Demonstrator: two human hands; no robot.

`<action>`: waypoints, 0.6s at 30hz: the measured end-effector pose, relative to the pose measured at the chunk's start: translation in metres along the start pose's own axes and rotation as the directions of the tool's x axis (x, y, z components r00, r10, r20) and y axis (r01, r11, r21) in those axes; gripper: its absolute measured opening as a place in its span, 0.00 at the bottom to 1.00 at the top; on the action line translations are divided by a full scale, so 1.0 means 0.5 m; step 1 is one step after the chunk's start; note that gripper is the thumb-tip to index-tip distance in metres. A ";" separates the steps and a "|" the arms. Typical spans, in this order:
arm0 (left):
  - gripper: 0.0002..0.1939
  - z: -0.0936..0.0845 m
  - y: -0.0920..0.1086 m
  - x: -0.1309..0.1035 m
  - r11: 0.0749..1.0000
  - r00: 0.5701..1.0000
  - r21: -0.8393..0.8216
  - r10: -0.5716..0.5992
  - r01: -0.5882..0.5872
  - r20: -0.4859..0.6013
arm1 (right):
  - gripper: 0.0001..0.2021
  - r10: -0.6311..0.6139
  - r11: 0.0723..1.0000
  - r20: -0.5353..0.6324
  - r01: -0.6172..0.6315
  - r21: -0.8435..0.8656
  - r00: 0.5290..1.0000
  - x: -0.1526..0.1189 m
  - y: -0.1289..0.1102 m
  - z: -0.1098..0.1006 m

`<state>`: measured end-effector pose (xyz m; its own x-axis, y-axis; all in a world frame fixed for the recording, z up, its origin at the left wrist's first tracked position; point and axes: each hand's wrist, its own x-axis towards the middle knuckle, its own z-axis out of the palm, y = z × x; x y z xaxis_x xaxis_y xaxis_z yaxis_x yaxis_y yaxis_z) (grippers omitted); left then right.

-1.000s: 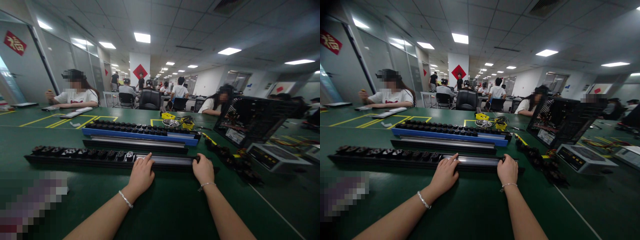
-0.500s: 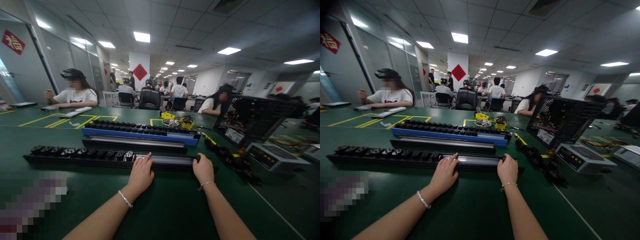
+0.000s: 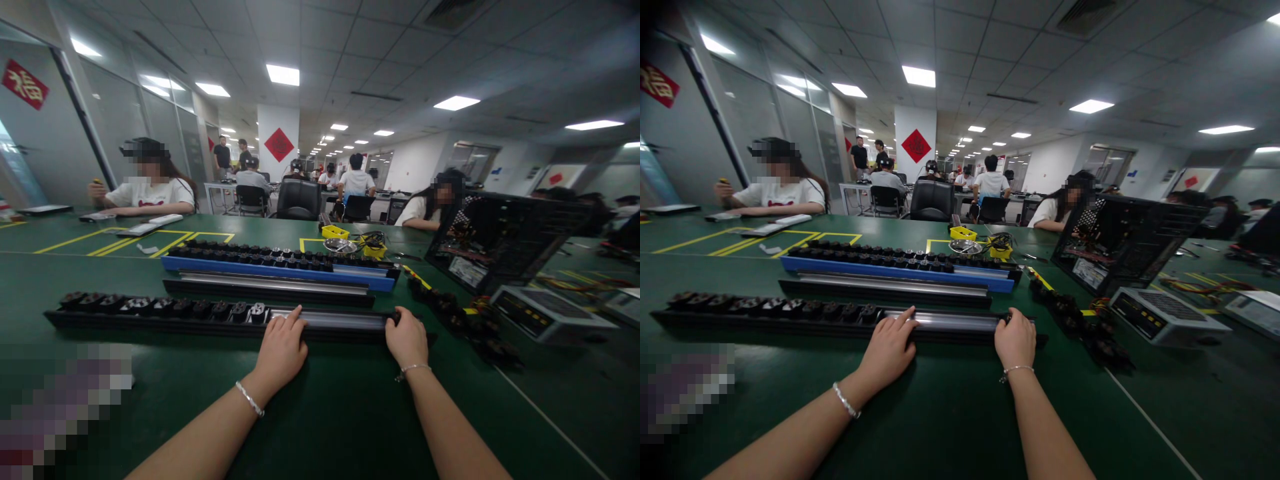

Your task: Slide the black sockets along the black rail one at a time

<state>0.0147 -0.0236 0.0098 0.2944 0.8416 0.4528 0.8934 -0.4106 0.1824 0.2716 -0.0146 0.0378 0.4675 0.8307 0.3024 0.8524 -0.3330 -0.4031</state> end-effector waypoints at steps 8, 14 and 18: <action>0.19 0.002 -0.003 -0.001 1.000 1.000 -0.019 0.001 -0.001 -0.001 | 0.20 0.010 1.000 -0.021 -0.010 -0.003 1.000 0.001 0.004 0.004; 0.19 0.001 -0.002 -0.002 1.000 1.000 -0.014 0.005 -0.005 -0.012 | 0.21 0.015 1.000 -0.010 -0.015 0.002 1.000 0.001 0.006 0.003; 0.19 0.002 -0.001 -0.001 1.000 1.000 0.000 0.005 -0.005 -0.015 | 0.21 0.012 1.000 -0.023 -0.012 -0.002 1.000 0.001 0.006 0.002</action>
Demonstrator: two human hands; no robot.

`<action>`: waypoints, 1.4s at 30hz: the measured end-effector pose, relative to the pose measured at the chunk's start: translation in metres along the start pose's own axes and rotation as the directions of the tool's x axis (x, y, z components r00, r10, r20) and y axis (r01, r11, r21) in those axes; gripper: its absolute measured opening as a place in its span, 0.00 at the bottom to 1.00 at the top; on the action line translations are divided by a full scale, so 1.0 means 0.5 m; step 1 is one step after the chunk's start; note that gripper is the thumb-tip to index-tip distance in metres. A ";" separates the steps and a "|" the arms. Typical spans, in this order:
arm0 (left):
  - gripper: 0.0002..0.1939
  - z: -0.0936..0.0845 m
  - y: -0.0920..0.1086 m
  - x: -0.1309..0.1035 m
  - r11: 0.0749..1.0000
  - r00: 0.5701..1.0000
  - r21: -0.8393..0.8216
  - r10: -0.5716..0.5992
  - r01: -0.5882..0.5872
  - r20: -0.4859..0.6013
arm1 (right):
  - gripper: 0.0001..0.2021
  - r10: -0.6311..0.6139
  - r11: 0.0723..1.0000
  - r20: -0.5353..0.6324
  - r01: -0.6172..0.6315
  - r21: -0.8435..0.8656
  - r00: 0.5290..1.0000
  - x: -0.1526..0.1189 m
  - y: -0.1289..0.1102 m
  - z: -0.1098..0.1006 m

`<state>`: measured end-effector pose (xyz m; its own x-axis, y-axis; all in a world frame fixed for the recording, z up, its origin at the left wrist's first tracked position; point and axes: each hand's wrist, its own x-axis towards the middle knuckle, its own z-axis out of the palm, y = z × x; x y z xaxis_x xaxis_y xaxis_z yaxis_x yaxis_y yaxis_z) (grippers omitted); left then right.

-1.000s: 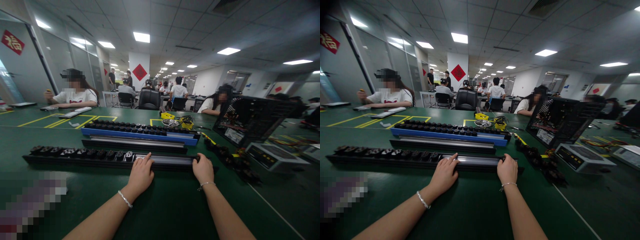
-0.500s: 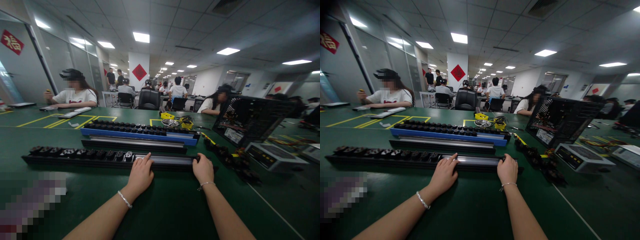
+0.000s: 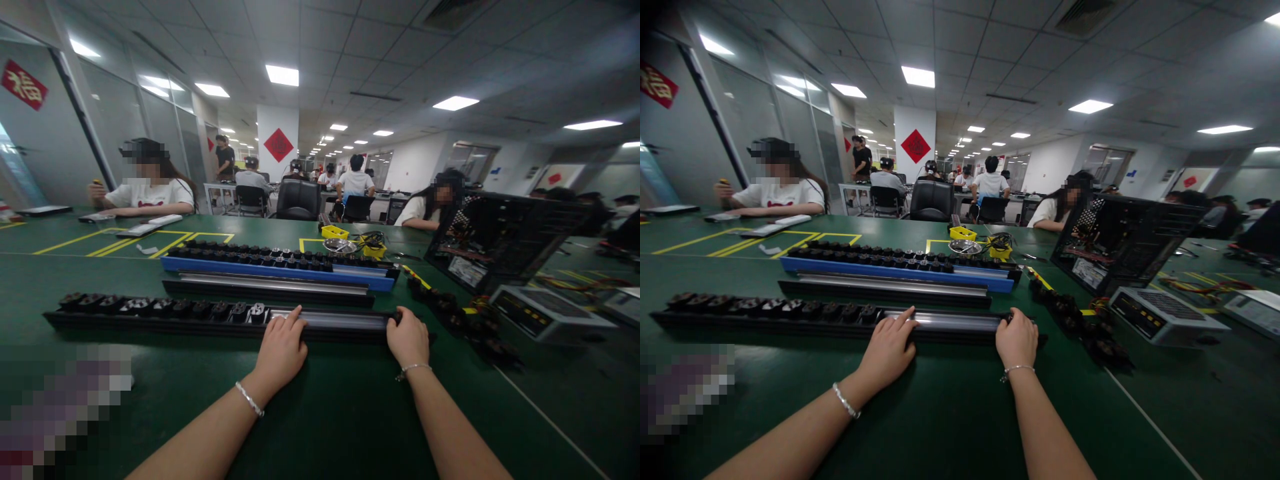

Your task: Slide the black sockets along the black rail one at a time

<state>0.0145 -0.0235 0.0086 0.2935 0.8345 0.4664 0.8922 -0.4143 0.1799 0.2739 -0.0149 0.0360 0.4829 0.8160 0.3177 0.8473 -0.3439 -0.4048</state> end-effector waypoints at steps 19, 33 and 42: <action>0.19 -0.002 -0.001 -0.001 1.000 1.000 -0.019 0.001 -0.001 0.006 | 0.21 0.032 0.999 0.013 -0.031 -0.026 0.999 0.003 0.001 -0.010; 0.19 -0.005 0.003 0.001 1.000 1.000 -0.006 -0.002 0.002 0.017 | 0.21 0.034 0.999 -0.005 -0.034 -0.040 0.999 0.007 0.009 -0.002; 0.19 0.000 -0.001 -0.001 1.000 1.000 -0.015 0.004 -0.004 0.005 | 0.21 0.037 0.999 0.001 -0.037 -0.038 0.999 0.006 0.009 -0.005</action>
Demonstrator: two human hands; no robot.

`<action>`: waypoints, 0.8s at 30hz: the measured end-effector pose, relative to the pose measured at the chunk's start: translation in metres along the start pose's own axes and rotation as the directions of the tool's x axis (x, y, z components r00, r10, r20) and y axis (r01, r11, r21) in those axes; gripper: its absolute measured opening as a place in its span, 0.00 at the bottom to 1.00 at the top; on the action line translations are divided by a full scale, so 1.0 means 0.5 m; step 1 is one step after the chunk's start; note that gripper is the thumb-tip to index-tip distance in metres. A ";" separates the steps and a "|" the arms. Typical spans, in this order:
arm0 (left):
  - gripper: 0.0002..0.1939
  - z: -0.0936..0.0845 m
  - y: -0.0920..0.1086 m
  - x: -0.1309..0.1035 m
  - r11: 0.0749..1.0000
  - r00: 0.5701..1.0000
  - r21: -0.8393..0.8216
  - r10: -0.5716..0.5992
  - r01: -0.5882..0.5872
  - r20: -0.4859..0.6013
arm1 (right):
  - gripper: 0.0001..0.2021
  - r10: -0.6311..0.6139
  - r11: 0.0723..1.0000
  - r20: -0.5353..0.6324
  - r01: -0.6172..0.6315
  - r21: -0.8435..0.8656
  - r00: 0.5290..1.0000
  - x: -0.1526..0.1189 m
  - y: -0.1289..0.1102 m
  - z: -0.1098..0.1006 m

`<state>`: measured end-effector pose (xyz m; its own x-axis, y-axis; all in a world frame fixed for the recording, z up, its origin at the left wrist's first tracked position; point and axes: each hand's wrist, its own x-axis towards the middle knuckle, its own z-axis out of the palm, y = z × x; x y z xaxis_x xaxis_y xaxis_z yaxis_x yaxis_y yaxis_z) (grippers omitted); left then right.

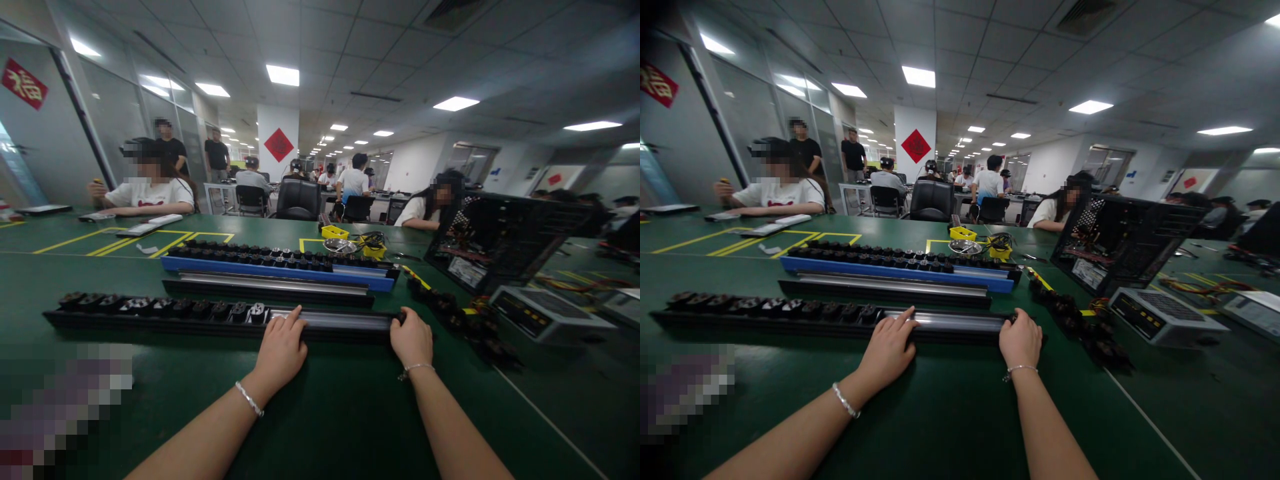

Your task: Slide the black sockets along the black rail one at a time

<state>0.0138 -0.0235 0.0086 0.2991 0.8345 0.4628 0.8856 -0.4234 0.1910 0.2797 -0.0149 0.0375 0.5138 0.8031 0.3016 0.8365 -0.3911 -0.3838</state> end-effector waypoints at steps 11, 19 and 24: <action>0.19 -0.007 0.004 0.001 1.000 1.000 -0.004 -0.017 0.017 0.015 | 0.22 0.012 1.000 0.002 -0.012 -0.001 1.000 0.001 0.001 -0.001; 0.19 -0.008 0.006 0.002 1.000 1.000 0.004 -0.011 0.011 0.012 | 0.21 0.014 1.000 -0.007 -0.014 0.001 1.000 0.003 0.004 -0.001; 0.20 -0.006 0.006 0.002 1.000 1.000 -0.001 -0.014 0.014 0.009 | 0.21 0.013 1.000 -0.018 -0.013 -0.010 1.000 0.004 0.007 0.000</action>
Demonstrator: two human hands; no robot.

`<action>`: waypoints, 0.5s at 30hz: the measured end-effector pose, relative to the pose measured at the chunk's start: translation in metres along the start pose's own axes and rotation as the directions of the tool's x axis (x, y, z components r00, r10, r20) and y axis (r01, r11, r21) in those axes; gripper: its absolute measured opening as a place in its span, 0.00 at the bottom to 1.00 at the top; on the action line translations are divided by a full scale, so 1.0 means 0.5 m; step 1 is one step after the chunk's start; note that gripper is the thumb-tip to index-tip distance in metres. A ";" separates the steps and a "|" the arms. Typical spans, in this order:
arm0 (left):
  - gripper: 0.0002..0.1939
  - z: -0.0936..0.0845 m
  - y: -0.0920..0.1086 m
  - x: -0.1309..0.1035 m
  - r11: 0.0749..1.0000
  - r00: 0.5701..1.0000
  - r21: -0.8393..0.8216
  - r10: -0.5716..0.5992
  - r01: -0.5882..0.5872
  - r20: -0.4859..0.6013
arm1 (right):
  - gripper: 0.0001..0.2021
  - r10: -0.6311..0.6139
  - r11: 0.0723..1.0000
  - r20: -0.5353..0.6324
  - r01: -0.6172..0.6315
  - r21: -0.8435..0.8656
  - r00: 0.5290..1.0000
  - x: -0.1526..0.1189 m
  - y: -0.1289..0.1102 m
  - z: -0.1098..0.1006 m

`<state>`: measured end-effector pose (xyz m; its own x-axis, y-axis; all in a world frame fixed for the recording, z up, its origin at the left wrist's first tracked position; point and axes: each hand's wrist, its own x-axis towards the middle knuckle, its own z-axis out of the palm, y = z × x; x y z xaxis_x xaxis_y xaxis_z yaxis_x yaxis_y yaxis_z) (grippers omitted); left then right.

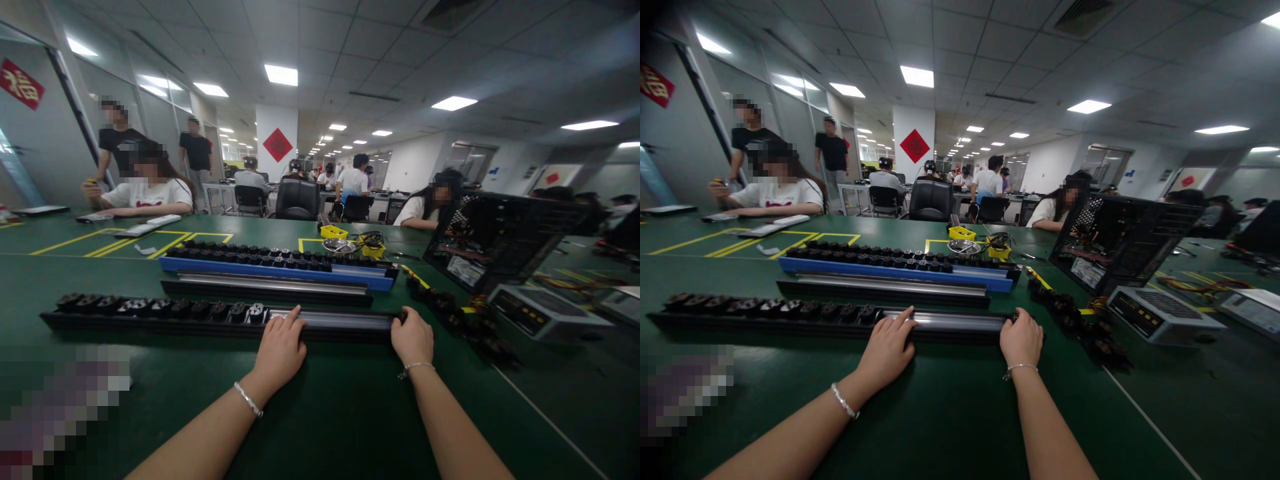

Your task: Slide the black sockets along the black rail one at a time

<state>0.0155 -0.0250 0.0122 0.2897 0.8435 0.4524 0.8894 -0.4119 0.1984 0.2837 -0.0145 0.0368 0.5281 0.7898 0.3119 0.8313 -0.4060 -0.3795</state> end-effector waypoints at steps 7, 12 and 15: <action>0.19 0.003 -0.003 -0.001 1.000 1.000 0.002 0.008 -0.008 -0.011 | 0.21 0.000 1.000 -0.008 0.000 -0.004 1.000 0.001 0.004 -0.002; 0.19 0.002 -0.003 -0.001 1.000 1.000 0.005 0.003 -0.003 0.006 | 0.21 0.007 1.000 -0.001 -0.007 0.005 1.000 0.001 0.002 -0.004; 0.19 0.003 -0.004 -0.001 1.000 1.000 0.005 0.005 -0.005 0.006 | 0.21 0.013 1.000 0.002 -0.013 0.012 1.000 0.001 0.003 -0.005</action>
<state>0.0139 -0.0242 0.0102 0.2967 0.8434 0.4480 0.8896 -0.4147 0.1915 0.2855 -0.0158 0.0384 0.5383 0.7857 0.3050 0.8224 -0.4106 -0.3938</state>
